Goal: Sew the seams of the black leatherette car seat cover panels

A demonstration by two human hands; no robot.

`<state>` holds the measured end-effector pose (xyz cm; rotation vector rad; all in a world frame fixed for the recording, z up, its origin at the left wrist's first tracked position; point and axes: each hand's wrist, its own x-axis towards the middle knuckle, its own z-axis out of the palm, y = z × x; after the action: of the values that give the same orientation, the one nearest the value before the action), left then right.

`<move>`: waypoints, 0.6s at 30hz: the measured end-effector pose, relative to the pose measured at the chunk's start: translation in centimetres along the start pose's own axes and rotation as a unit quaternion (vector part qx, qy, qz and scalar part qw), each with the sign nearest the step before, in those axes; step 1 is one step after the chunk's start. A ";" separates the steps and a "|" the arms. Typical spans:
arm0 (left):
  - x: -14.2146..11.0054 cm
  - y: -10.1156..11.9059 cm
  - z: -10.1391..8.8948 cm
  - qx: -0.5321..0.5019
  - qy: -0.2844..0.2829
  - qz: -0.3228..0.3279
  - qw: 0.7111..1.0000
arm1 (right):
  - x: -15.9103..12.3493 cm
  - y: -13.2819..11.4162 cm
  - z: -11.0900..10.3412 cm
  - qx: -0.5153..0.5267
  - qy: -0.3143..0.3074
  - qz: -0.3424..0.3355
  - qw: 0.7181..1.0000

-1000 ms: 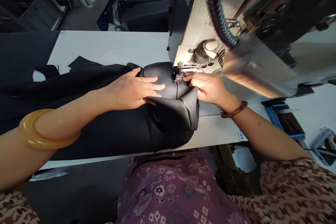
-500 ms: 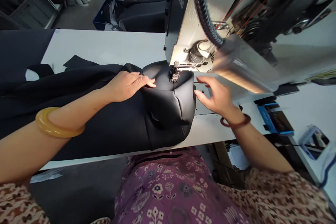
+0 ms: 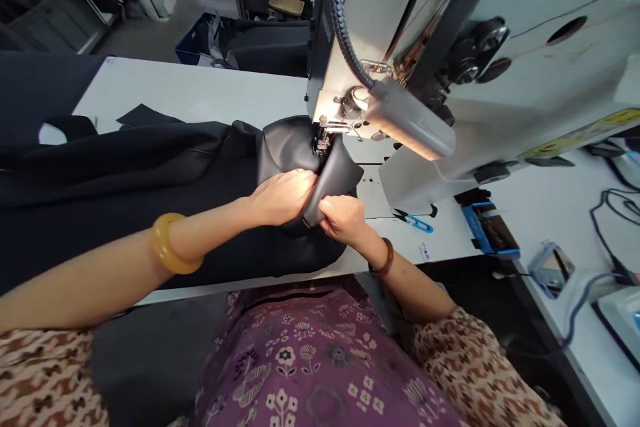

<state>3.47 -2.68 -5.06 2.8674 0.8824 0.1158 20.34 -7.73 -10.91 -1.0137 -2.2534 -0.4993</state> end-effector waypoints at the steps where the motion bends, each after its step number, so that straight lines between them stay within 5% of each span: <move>1: -0.1 -0.1 0.7 -0.004 0.013 -0.012 1.000 | -0.1 -0.1 0.2 0.011 0.009 -0.004 1.000; 12: 1.0 0.0 3.2 0.009 0.137 -0.024 0.990 | -2.6 -1.1 -0.3 0.071 0.016 0.065 0.995; 18: 1.9 1.8 0.8 0.032 0.185 -0.017 0.982 | -5.9 0.3 0.0 0.048 0.005 0.137 0.989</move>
<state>6.09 -3.17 -5.55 2.9380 1.0098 0.6472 23.64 -10.69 -14.79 -1.2428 -2.0651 -0.2743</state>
